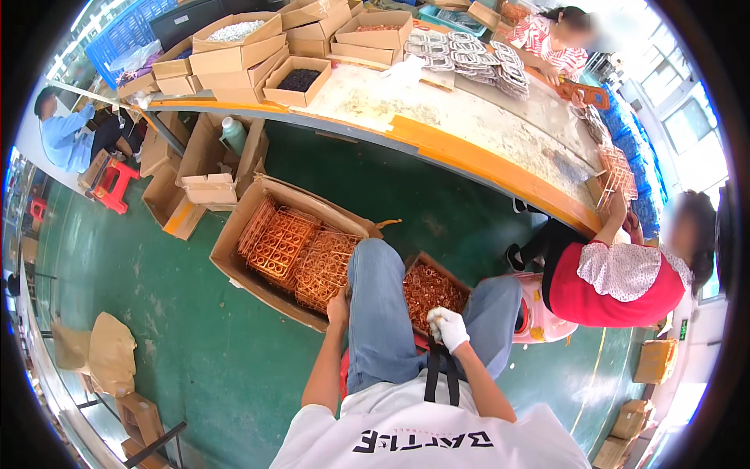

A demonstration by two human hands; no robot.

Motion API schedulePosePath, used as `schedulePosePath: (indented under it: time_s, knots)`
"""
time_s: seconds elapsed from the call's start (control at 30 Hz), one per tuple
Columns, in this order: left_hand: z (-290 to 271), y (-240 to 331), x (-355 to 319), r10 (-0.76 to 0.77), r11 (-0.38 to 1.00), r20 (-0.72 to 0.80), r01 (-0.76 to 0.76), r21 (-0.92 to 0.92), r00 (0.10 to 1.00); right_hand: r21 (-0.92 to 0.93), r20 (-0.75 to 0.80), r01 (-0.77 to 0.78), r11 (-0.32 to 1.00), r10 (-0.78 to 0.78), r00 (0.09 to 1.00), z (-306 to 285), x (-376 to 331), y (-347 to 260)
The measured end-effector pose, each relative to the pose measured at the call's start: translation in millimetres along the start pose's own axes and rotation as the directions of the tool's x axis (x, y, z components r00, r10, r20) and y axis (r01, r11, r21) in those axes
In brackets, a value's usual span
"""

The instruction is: The person uses shears to cut small copper pieces from a copper frame, dropping the pieces into a small box. They then set aside the trimmed frame and retrieve a new one from a large box to continue the process.

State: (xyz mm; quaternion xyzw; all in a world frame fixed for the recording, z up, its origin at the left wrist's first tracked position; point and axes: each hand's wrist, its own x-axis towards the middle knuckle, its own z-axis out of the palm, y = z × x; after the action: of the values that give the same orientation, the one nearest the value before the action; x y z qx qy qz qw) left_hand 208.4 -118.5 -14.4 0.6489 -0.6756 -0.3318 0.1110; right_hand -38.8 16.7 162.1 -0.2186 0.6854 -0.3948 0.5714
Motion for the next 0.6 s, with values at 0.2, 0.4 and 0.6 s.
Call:
schedulePosePath:
  time_s: [0.2, 0.4, 0.6]
  knots:
    - [-23, -17, -32, 0.004, 0.974, 0.106, -0.028, 0.227, 0.994, -0.022, 0.117, 0.069, 0.997, -0.066, 0.991, 9, 5, -14]
    - [-24, -33, -74, 0.086, 0.976, 0.035, -0.091, 0.196, 0.996, 0.091, 0.059, 0.179, 0.98, -0.184, 0.981, -11, -15, 2]
    - [-9, -45, -63, 0.028, 0.986, -0.064, -0.017, 0.167, 0.998, 0.194, -0.054, 0.154, 0.969, -0.146, 0.988, -40, -40, 35]
